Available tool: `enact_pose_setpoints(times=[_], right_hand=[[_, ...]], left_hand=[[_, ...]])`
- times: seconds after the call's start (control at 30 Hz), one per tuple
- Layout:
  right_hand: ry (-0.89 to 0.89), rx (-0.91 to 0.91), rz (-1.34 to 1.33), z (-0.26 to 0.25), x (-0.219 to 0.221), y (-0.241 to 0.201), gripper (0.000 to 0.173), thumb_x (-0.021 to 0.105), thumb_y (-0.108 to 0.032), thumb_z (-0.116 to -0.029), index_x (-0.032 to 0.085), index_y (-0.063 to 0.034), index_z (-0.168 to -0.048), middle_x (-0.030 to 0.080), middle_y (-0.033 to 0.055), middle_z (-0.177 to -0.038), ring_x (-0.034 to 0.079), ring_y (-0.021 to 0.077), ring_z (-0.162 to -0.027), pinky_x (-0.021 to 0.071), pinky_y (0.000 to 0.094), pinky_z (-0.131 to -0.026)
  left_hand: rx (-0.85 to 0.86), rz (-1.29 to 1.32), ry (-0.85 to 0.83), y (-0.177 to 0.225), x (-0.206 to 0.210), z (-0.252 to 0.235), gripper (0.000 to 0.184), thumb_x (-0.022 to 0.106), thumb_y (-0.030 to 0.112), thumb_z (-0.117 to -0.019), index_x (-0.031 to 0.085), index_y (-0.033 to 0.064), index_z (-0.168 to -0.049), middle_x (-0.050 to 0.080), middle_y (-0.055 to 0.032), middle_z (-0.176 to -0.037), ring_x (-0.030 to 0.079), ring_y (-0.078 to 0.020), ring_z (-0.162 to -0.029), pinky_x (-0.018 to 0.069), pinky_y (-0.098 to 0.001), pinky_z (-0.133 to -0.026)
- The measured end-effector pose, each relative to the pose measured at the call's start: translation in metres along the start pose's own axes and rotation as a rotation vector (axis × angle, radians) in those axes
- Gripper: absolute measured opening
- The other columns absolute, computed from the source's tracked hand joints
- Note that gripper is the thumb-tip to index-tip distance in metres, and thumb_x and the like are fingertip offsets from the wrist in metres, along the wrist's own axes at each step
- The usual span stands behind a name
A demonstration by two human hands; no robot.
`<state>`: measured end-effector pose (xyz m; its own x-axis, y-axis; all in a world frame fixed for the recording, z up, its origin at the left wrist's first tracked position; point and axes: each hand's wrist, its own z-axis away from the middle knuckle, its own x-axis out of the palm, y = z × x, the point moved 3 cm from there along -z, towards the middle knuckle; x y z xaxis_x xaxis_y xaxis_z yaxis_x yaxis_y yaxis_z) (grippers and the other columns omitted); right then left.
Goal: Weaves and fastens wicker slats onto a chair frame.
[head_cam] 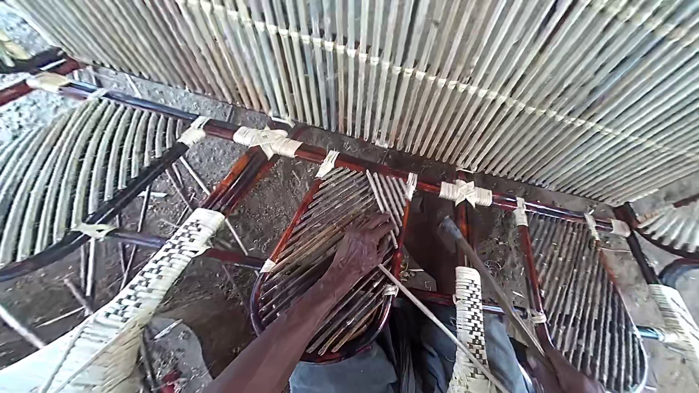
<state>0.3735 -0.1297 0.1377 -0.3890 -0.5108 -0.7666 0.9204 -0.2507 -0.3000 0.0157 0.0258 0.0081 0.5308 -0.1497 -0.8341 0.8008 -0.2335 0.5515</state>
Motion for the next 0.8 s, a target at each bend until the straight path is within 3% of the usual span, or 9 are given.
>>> enact_pose_setpoints(times=[0.07,0.2,0.33,0.43,0.5,0.6,0.7,0.73,0.8], right_hand=[[0.203,-0.037,-0.036,-0.021,0.004,0.022,0.038,0.057,-0.024,-0.101,0.065,0.0021,-0.128,0.071,0.0222,-0.084,0.069,0.0412,-0.07,0.054,0.0642,-0.065],[0.239,0.154,0.042,-0.09,0.003,0.001,0.045,0.053,-0.018,-0.1032,0.056,-0.0115,-0.148,0.071,0.0253,-0.113,0.069,0.0469,-0.1,0.0513,0.0669,-0.087],[0.286,0.016,0.087,-0.143,0.026,-0.012,0.038,0.059,-0.015,-0.1021,0.061,-0.0014,-0.138,0.062,0.0268,-0.129,0.062,0.0452,-0.118,0.051,0.0604,-0.098],[0.411,-0.251,0.067,-0.121,0.029,-0.028,0.039,0.071,-0.018,-0.0942,0.067,0.0,-0.128,0.058,0.0281,-0.137,0.053,0.0503,-0.128,0.045,0.0673,-0.102],[0.296,-0.333,-0.017,-0.082,0.029,-0.049,0.045,0.069,-0.026,-0.0964,0.064,-0.0069,-0.137,0.062,0.0197,-0.136,0.061,0.0406,-0.123,0.051,0.0598,-0.1],[-0.106,-0.334,-0.18,-0.04,0.049,-0.069,0.048,0.062,-0.031,-0.1021,0.057,-0.0166,-0.147,0.073,0.0142,-0.116,0.072,0.0322,-0.101,0.057,0.0553,-0.091],[-0.055,-0.449,-0.282,-0.023,0.059,-0.068,0.039,0.058,-0.017,-0.1015,0.065,-0.015,-0.139,0.074,0.0126,-0.088,0.068,0.0264,-0.069,0.0587,0.0494,-0.069],[-0.051,-0.494,-0.301,-0.018,0.057,-0.068,0.04,0.056,-0.016,-0.1019,0.065,-0.0151,-0.141,0.074,0.0106,-0.087,0.067,0.0225,-0.066,0.0588,0.045,-0.067],[-0.11,-0.542,-0.355,-0.005,0.04,-0.074,0.042,0.055,-0.011,-0.1025,0.061,-0.0094,-0.144,0.073,0.0132,-0.086,0.067,0.0228,-0.066,0.0584,0.044,-0.068]], left_hand=[[-0.002,-0.055,0.107,0.001,-0.002,0.004,0.026,0.06,0.019,-0.1019,0.074,0.0073,-0.12,0.07,-0.0102,-0.13,0.069,-0.026,-0.117,0.0581,-0.0466,-0.096],[-0.033,-0.175,0.244,0.003,-0.003,0.012,0.026,0.059,0.022,-0.1003,0.077,0.0057,-0.11,0.073,-0.0157,-0.094,0.072,-0.0342,-0.085,0.0591,-0.053,-0.077],[-0.128,-0.151,0.154,0.006,-0.007,0.012,0.024,0.06,0.02,-0.1026,0.077,0.0059,-0.113,0.075,-0.0185,-0.097,0.074,-0.038,-0.09,0.0588,-0.0563,-0.081],[-0.141,-0.076,0.154,0.005,-0.012,0.011,0.027,0.058,0.022,-0.1031,0.077,0.0071,-0.115,0.076,-0.0187,-0.088,0.074,-0.0392,-0.081,0.0582,-0.0596,-0.075],[-0.179,0.011,0.163,0.005,-0.017,0.011,0.03,0.055,0.025,-0.1047,0.077,0.0094,-0.118,0.076,-0.0181,-0.085,0.074,-0.0388,-0.078,0.0574,-0.0619,-0.073],[-0.14,0.086,0.271,0.018,-0.033,0.016,0.027,0.057,0.024,-0.1036,0.077,0.0116,-0.116,0.074,-0.0143,-0.077,0.071,-0.0323,-0.066,0.0564,-0.0572,-0.062],[-0.19,0.22,0.421,0.036,-0.07,0.03,0.026,0.056,0.018,-0.1066,0.072,0.0052,-0.124,0.074,-0.0166,-0.091,0.069,-0.0262,-0.069,0.0587,-0.0479,-0.068],[-0.258,0.311,0.497,0.035,-0.081,0.037,0.029,0.052,0.018,-0.1086,0.068,0.0048,-0.129,0.073,-0.0144,-0.098,0.069,-0.0212,-0.074,0.0589,-0.0419,-0.073],[-0.435,0.663,0.718,0.023,-0.094,0.046,0.038,0.04,0.021,-0.1113,0.062,0.002,-0.136,0.07,-0.0058,-0.097,0.065,-0.0116,-0.08,0.0564,-0.0309,-0.078]])
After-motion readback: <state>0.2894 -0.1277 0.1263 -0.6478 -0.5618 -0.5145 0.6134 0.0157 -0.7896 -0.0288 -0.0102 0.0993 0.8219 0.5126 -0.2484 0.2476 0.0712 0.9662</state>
